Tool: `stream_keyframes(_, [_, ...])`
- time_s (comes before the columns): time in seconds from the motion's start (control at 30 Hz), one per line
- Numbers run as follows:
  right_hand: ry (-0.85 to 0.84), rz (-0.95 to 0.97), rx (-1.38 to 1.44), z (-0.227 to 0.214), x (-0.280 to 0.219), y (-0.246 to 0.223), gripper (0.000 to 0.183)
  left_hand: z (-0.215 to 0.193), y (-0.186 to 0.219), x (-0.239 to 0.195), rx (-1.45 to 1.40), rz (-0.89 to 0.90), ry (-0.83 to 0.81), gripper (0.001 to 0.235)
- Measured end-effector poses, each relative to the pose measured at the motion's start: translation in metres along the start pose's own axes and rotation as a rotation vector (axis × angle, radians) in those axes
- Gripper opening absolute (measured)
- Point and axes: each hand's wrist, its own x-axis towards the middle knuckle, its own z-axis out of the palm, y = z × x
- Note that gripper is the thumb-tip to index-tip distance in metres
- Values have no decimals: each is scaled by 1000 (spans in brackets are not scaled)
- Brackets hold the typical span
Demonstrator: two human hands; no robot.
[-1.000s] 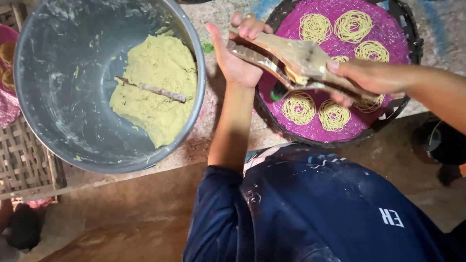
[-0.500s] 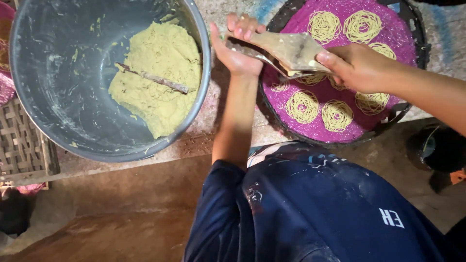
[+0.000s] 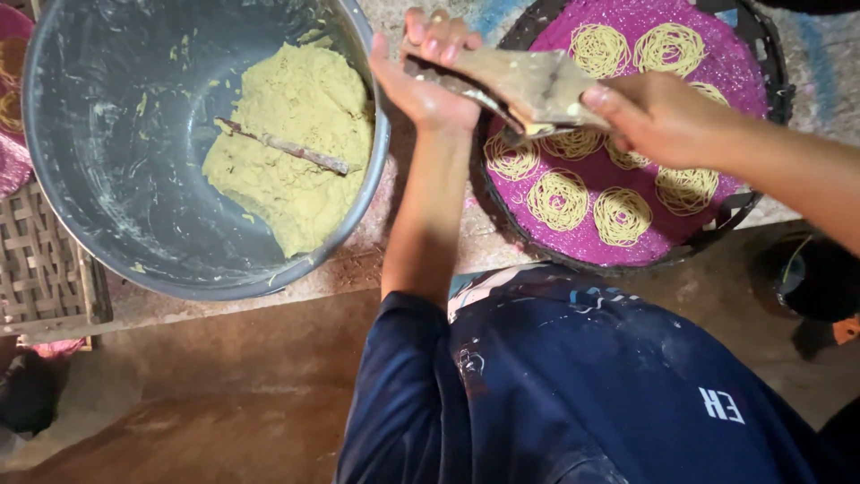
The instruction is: The person uses a manual noodle press to extrude dough into spiral shapes onto a purple tray. They repeatedly scoop dough from a large metal bowl, load it into the press, and squeeze the handle to form noodles. Completed trays are stacked nearby.
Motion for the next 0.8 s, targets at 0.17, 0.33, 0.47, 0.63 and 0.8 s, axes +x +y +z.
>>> stream_keyframes(0.17, [-83,57,58,4,-6,1,71,-5,4,-14,45,6,155,45])
stream_keyframes(0.33, [7,61,-27,-10,-5,10,65,-11,-22,-1,7,46,73,42])
stream_keyframes(0.47, [82,-7,65,-6,5,11,61,6,-8,12,-44,-25,-77,38])
stream_keyframes(0.63, [72,-95,151,1,8,10,50,21,14,-6,110,-199,364,56])
stream_keyframes(0.8, [32,-59,229,3,10,11,41,-35,14,-35,1038,-581,549,70])
